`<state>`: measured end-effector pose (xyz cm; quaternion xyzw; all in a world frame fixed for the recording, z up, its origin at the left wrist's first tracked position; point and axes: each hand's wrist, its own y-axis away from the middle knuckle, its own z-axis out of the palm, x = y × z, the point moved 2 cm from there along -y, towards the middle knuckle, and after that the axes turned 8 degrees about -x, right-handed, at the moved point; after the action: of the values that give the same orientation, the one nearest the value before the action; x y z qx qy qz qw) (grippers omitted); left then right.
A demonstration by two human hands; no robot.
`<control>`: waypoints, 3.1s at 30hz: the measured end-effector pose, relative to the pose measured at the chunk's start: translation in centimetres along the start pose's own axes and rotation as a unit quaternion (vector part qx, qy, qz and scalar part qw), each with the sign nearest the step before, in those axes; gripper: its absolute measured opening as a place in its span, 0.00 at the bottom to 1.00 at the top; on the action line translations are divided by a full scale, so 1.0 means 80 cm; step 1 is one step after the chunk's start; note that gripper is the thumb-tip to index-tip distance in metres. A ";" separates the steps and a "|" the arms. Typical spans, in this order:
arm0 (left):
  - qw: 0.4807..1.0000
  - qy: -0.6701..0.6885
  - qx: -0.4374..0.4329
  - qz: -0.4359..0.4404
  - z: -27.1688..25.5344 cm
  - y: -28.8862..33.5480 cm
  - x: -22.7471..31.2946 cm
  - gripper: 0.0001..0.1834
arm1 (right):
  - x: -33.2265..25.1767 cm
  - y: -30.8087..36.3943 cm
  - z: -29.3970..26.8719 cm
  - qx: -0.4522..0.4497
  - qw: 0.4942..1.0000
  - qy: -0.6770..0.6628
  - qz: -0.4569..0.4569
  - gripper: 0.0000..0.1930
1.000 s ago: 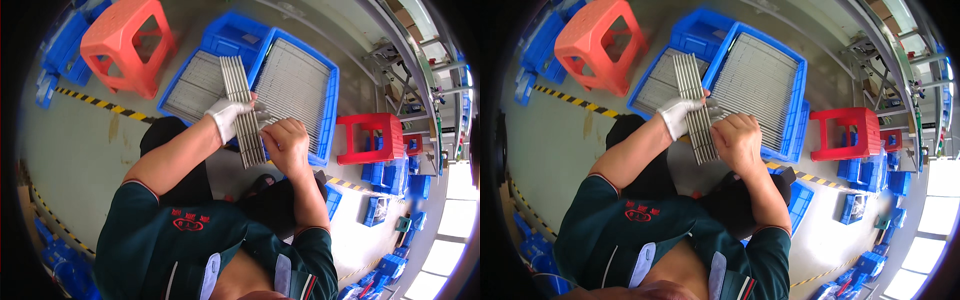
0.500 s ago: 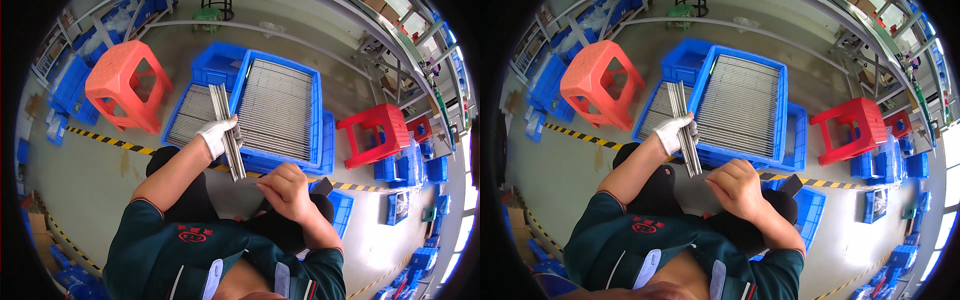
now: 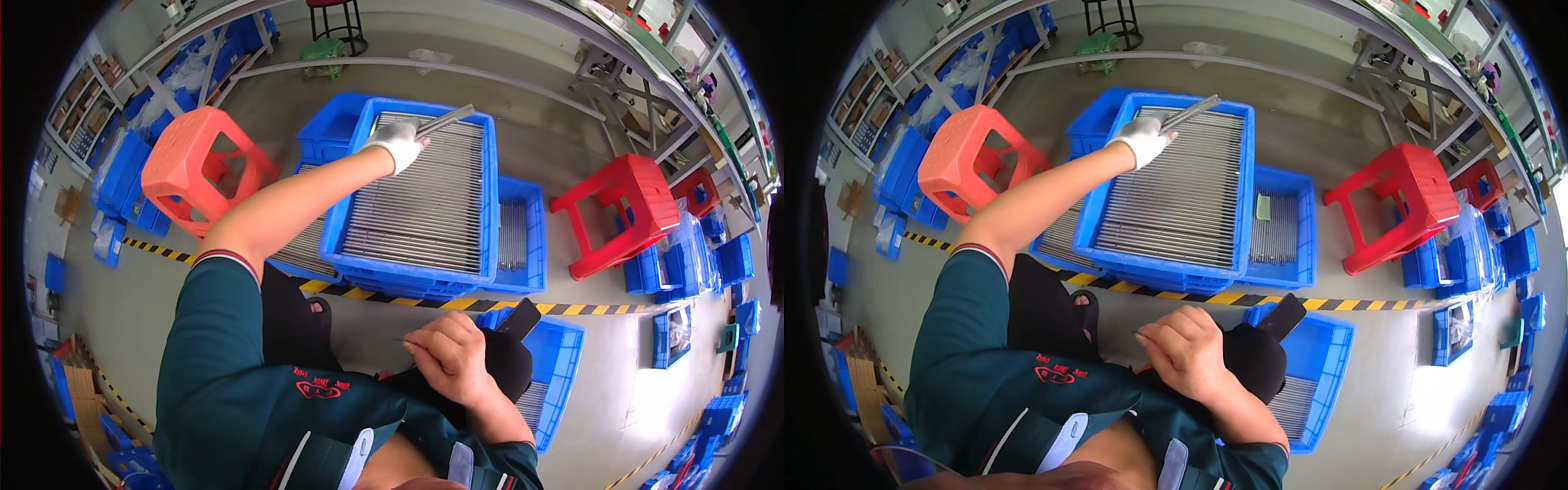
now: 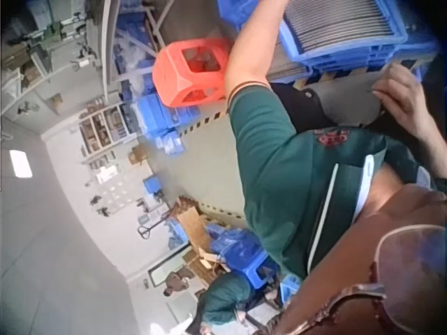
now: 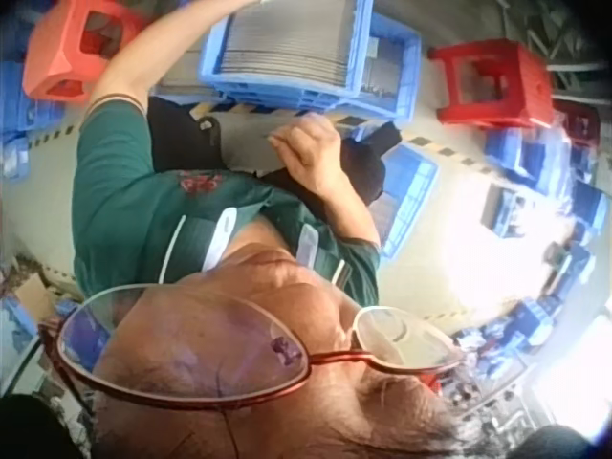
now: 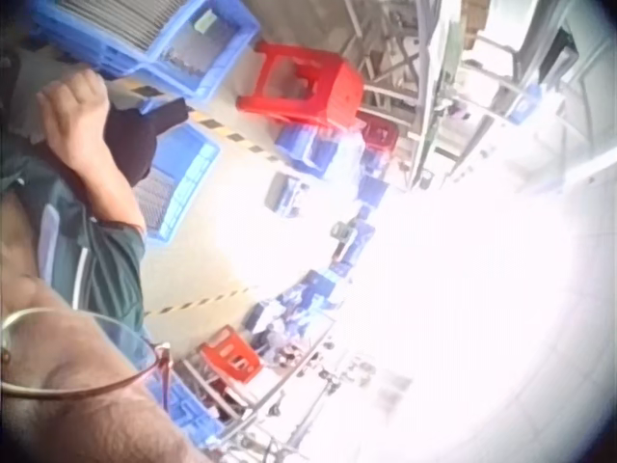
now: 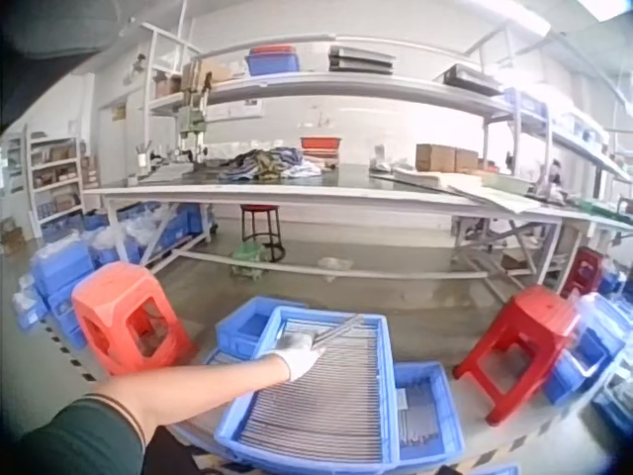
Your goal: Inspecting and aligning thin metal rods in a production facility.
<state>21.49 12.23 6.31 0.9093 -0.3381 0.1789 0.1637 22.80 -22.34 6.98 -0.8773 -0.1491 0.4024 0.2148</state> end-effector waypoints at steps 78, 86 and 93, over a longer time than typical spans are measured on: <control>0.924 0.301 0.216 -0.095 0.074 -0.133 -0.134 0.37 | 0.021 -0.032 0.023 -0.026 1.000 -0.001 -0.002 0.08; 0.954 0.144 0.262 0.004 0.072 -0.120 -0.100 0.35 | 0.031 -0.044 0.034 -0.036 0.999 0.027 0.021 0.07; 0.902 0.066 0.397 0.160 -0.046 -0.052 -0.123 0.29 | 0.035 -0.039 0.044 -0.064 0.996 0.029 0.062 0.06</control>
<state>16.59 22.22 4.51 0.8187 -0.3685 0.3818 -0.2193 21.59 -17.57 4.69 -0.9083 -0.1134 0.3786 0.1372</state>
